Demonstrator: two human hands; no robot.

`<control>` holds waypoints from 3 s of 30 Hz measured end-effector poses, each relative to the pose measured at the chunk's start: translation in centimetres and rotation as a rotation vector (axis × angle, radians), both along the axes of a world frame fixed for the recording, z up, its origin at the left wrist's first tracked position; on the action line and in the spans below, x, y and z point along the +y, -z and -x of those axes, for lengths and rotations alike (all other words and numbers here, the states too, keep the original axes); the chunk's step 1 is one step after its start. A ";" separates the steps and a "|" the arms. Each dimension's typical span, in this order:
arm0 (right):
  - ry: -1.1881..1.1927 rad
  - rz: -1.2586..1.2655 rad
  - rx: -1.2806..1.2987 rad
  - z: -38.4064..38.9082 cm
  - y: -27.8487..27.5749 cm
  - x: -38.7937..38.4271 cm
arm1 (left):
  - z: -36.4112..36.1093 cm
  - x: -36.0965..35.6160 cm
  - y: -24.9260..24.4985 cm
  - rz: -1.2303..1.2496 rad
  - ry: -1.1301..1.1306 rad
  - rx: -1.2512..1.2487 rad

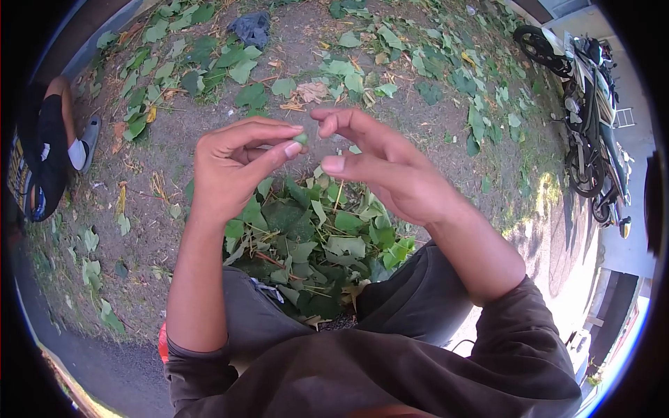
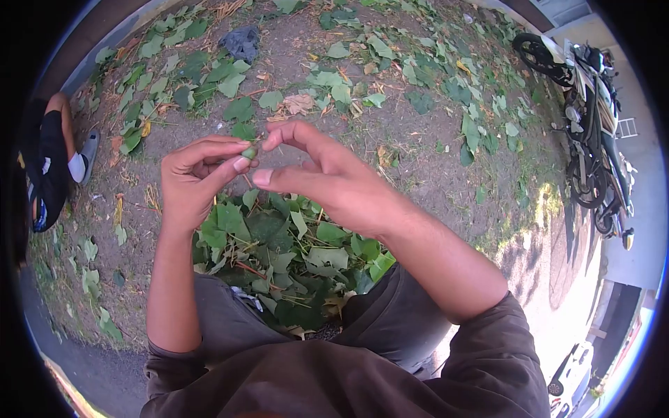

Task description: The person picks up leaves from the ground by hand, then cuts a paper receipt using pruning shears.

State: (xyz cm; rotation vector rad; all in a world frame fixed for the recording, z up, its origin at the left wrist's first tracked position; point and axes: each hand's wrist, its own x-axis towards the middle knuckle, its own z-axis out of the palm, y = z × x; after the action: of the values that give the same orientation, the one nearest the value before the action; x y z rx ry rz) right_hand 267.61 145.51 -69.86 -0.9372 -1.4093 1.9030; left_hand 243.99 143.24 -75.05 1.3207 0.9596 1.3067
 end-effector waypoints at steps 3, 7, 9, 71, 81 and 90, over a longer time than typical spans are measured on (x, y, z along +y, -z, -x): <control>-0.062 -0.087 -0.065 -0.6 0.8 1.0 | 0.0 -0.3 -0.2 -0.020 0.015 0.027; -0.011 -0.220 -0.073 -0.3 0.8 0.5 | 0.1 -0.4 0.0 -0.011 0.025 -0.067; 0.124 -0.258 -0.179 0.4 0.3 -0.4 | 0.1 -0.5 0.1 -0.014 0.029 -0.109; -0.062 -1.210 -0.574 0.6 -0.1 -0.2 | -5.0 -1.6 0.3 0.303 0.168 -0.602; -0.181 -1.035 -0.542 1.7 -0.4 -1.2 | -4.3 -1.6 2.2 0.165 0.137 -0.275; -0.473 -1.036 -0.822 3.7 -0.4 -3.8 | -5.4 -0.2 1.4 0.478 -0.372 -1.028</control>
State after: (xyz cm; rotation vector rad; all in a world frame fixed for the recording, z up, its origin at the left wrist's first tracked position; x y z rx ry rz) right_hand 263.87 141.72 -69.46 -0.8730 -2.8612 0.6886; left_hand 249.41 143.05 -76.49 0.0180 0.6929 1.6227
